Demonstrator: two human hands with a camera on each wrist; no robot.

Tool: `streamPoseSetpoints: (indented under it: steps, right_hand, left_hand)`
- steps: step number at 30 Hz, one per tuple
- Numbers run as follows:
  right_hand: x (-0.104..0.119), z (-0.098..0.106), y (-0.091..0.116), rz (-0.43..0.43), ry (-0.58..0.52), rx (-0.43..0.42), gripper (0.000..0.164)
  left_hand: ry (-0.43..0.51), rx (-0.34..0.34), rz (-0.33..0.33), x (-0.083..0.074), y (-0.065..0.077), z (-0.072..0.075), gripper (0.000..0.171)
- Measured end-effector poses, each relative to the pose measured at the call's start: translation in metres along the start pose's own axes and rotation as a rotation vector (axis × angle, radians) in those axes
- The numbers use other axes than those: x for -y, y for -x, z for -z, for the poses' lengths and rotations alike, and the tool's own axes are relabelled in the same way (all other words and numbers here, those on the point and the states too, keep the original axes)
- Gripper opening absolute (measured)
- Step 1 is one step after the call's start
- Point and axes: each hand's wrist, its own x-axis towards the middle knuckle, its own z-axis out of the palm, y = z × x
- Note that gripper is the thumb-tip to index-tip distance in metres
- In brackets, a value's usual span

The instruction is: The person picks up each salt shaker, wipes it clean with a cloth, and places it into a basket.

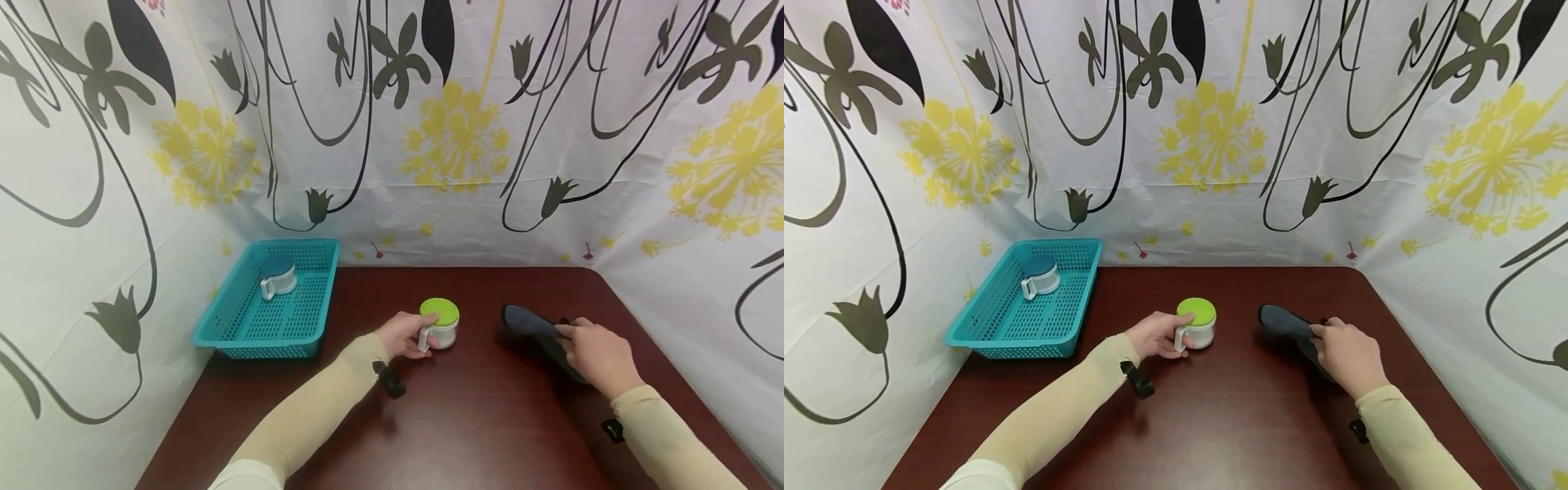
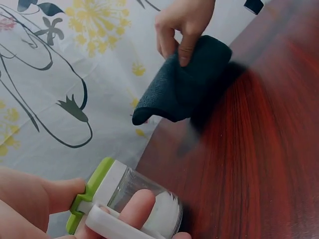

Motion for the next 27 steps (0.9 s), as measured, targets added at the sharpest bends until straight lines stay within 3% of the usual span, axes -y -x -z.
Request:
streamPoseSetpoints:
  steps: [5,13,21,27]
  right_hand:
    - [-0.002,0.007,-0.002,-0.052,-0.140,-0.075,0.030]
    - [0.012,0.011,-0.013,0.073,-0.084,-0.202,0.034]
    - [0.041,0.008,-0.025,0.178,-0.053,-0.265,0.047]
    - [0.076,0.008,-0.037,0.138,-0.241,-0.345,0.040]
  left_hand:
    - [0.056,-0.001,-0.009,0.002,0.007,0.006,0.046]
    - [0.096,-0.030,-0.100,-0.009,0.032,0.007,0.038]
    - [0.060,0.006,-0.231,-0.034,0.070,-0.014,0.036]
    - [0.039,0.002,-0.241,-0.035,0.080,-0.025,0.036]
